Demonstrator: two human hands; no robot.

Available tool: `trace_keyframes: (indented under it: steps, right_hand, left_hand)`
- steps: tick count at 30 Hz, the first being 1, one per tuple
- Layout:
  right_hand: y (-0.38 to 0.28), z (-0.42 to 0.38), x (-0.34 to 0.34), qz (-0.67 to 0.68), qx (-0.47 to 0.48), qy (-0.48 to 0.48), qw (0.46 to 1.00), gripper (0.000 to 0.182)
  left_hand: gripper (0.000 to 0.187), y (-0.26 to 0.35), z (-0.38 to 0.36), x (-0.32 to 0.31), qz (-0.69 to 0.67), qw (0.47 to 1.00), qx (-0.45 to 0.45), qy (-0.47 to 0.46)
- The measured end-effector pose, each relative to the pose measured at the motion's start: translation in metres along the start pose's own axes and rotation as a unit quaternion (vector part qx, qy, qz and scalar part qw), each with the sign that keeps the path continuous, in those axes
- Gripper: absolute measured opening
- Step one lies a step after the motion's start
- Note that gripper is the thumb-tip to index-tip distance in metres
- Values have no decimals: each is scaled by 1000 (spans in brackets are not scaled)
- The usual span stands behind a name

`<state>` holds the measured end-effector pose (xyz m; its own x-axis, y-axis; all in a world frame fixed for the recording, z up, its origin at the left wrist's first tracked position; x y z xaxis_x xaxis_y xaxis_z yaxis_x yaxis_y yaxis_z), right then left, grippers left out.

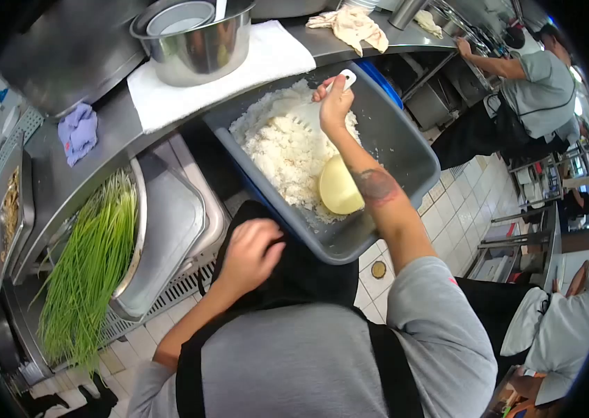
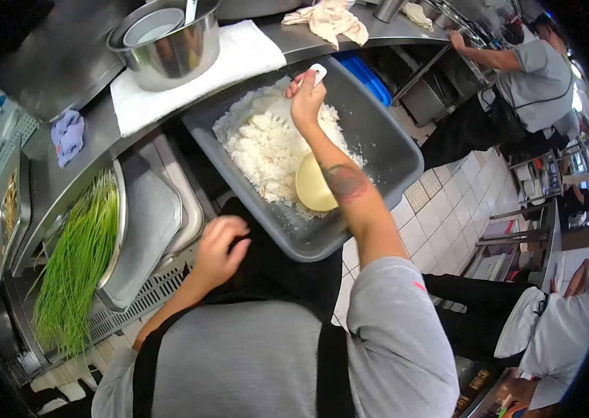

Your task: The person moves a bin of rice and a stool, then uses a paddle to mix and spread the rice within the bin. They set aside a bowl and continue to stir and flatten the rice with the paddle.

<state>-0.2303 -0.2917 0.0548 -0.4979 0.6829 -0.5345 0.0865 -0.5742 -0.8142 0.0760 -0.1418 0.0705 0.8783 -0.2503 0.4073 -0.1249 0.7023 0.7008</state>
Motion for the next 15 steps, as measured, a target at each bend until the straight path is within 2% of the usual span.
trace_keyframes:
  steps: [2, 5, 7, 9, 11, 13, 14, 15]
  right_hand:
    - [-16, -12, 10, -13, -63, 4, 998, 44]
    - [-26, -34, 51, -158, -99, -73, 980, 46]
    - [-34, -46, 66, -161, -115, -75, 977, 46]
    - [-38, -61, 72, -213, -169, -166, 948, 46]
    - [-41, -71, 72, -235, -207, -170, 934, 46]
    - [-40, -87, 64, -291, -245, -273, 884, 45]
    - [-41, -94, 63, -301, -286, -295, 860, 45]
    - [-46, -92, 56, -301, -287, -297, 860, 45]
  left_hand:
    - [21, 16, 22, -32, -17, 994, -100, 29]
    - [14, 19, 19, -78, 52, 985, -160, -42]
    - [13, 13, 15, -79, 39, 986, -159, -25]
    - [15, 11, 10, -75, 25, 987, -157, -16]
    - [19, 11, 11, -69, 15, 991, -131, -5]
    - [20, 13, 13, -63, 1, 992, -128, 6]
    - [20, 14, 14, -59, 0, 991, -130, -10]
    - [20, 14, 16, -56, -2, 991, -132, -27]
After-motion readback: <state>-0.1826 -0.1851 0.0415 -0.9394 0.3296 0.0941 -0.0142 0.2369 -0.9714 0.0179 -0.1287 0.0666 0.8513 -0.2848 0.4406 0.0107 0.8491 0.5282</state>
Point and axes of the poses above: each hand's wrist, its own z-axis towards the middle knuckle, its own x-axis out of the back of the hand, y = z × x, the point moved 3 cm from there along z, towards the middle knuckle, and after that the axes turned 14 degrees about y, right-handed, at the moved point
